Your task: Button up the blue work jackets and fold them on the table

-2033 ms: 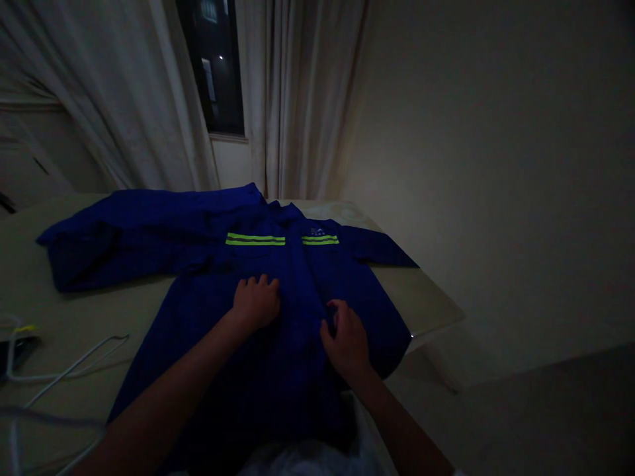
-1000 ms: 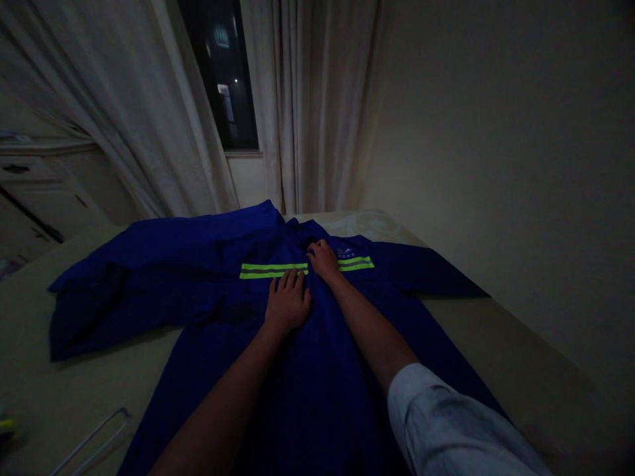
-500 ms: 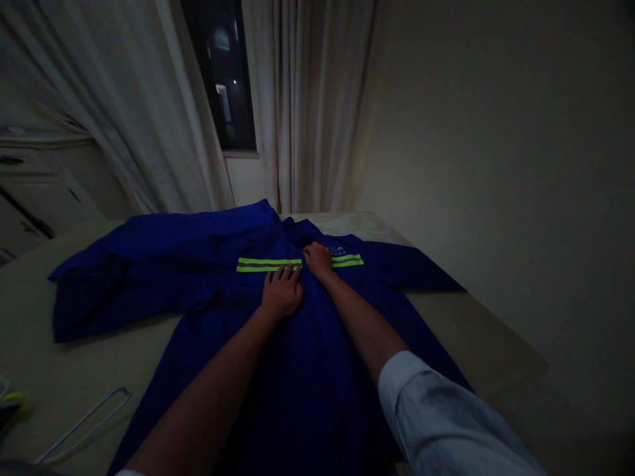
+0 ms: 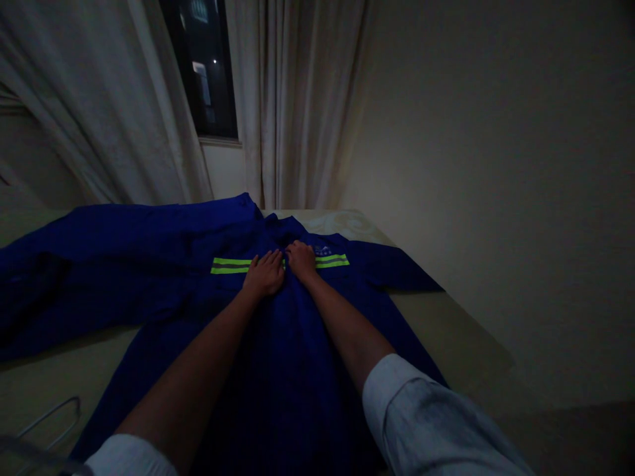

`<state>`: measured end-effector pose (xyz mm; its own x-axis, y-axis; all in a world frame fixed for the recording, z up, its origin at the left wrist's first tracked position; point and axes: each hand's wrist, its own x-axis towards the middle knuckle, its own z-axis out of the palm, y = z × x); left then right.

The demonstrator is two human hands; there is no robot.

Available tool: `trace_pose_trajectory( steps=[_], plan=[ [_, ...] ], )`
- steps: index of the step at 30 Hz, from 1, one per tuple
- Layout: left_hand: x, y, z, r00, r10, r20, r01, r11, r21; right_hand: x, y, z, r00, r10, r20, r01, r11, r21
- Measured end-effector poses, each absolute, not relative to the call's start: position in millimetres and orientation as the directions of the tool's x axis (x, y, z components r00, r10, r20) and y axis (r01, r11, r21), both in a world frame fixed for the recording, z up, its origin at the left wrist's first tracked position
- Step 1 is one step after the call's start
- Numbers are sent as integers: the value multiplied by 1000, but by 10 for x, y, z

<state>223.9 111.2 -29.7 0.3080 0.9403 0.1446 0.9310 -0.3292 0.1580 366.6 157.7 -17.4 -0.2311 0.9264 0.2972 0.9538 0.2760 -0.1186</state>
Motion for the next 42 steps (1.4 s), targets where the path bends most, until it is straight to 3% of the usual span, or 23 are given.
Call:
trace_pose_trajectory(
  steps=[4, 10, 14, 21, 25, 29, 32, 34, 38, 40, 42],
  plan=[
    [2212, 1156, -308, 290, 950, 112, 934, -307, 181, 3674, 1519, -144, -259, 924, 282, 950, 296, -97],
    [2215, 1134, -263, 302, 946, 116, 923, -321, 214, 3823, 1204, -91, -428, 865, 262, 903, 418, 96],
    [2207, 1104, -239, 305, 945, 120, 920, -325, 221, 3843, 1065, -32, -463, 850, 250, 886, 443, 137],
    [2209, 1136, -266, 276, 955, 110, 921, -296, 252, 3948, 454, 162, -658, 728, 192, 751, 620, 226],
    [2228, 1178, -325, 274, 955, 115, 919, -295, 263, 4268, -702, 200, -763, 603, 234, 640, 755, 143],
    [2219, 1180, -327, 279, 953, 121, 920, -301, 252, 4540, -2086, 117, -737, 533, 415, 588, 809, 6],
    [2219, 1107, -210, 265, 951, 162, 927, -297, 228, 4620, -2756, -22, -688, 515, 511, 605, 796, 14],
    [2260, 977, -79, 252, 946, 206, 933, -294, 208, 4623, -2958, -117, -592, 565, 575, 663, 747, -51],
    [2458, 408, 102, 259, 939, 228, 938, -300, 172, 4577, -3041, -229, -337, 751, 568, 725, 592, -352],
    [2547, -2, 65, 241, 947, 212, 947, -278, 163, 4552, -3057, -260, -305, 773, 555, 713, 572, -405],
    [2567, -399, -35, 206, 966, 156, 958, -232, 171, 4540, -3106, -297, -310, 753, 580, 711, 589, -384]
  ],
)
